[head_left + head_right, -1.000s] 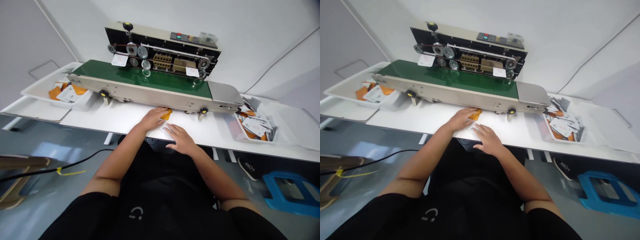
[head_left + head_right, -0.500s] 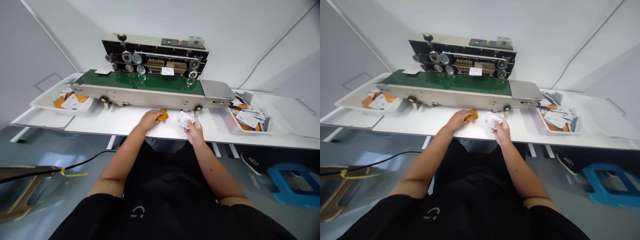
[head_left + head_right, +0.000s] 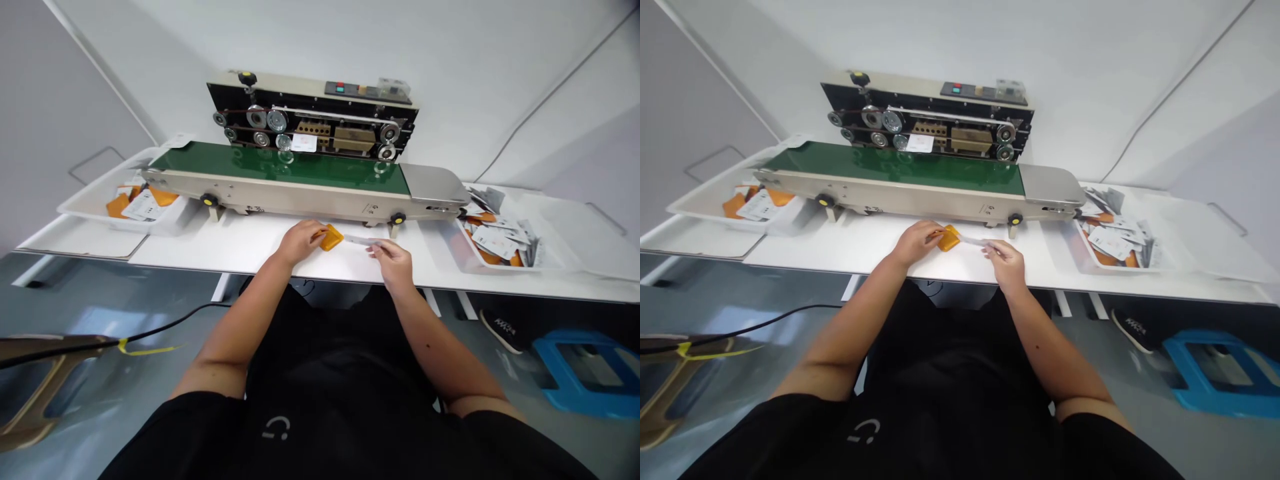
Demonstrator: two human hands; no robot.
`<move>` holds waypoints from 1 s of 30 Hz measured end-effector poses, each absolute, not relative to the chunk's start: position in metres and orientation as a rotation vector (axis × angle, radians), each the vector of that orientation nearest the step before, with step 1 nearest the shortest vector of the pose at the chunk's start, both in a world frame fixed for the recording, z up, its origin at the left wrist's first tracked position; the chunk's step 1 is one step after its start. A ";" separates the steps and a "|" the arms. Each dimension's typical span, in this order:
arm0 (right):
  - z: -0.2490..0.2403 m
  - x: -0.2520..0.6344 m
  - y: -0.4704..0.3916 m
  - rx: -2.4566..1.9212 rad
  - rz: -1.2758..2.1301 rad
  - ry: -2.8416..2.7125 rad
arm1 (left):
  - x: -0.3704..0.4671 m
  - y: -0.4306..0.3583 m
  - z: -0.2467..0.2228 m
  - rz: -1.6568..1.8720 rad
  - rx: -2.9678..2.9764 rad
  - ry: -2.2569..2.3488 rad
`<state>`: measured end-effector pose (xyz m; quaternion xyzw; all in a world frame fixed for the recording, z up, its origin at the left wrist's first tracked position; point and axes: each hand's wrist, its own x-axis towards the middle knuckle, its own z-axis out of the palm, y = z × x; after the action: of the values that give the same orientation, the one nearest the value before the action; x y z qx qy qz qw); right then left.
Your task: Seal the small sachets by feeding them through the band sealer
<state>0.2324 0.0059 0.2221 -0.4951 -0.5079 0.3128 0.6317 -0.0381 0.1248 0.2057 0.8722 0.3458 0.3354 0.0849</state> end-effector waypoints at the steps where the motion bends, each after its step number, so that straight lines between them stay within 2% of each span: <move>1: 0.235 0.242 0.009 -1.165 0.530 -1.300 | -0.038 0.125 0.206 1.000 2.604 1.017; 5: 0.304 0.297 0.055 -1.285 -0.160 -1.479 | -0.039 0.129 0.206 1.017 2.616 0.971; 8: 0.342 0.333 0.110 -1.445 -0.330 -1.550 | -0.040 0.130 0.205 1.029 2.617 0.969; 11: 0.354 0.347 0.158 -1.542 -0.343 -1.633 | -0.041 0.130 0.205 1.047 2.616 0.978; 15: 0.354 0.337 0.194 -1.625 -0.337 -1.747 | -0.043 0.131 0.205 1.067 2.638 0.970; 19: 0.354 0.315 0.195 -1.613 -0.341 -1.905 | -0.043 0.128 0.208 1.037 2.644 0.965; 23: 0.341 0.282 0.145 -1.393 -0.373 -1.890 | -0.044 0.120 0.213 1.061 2.553 1.092; 26: 0.312 0.245 0.088 -1.201 -0.203 -2.025 | -0.045 0.116 0.214 1.070 2.487 1.193; 30: 0.261 0.200 0.042 -1.046 0.027 -2.139 | -0.043 0.117 0.211 1.092 2.522 1.030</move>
<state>0.1996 0.0420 0.2612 -0.4079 -0.8342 0.0104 0.3710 -0.0433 0.1171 0.2113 0.8546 0.3492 0.3702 0.1032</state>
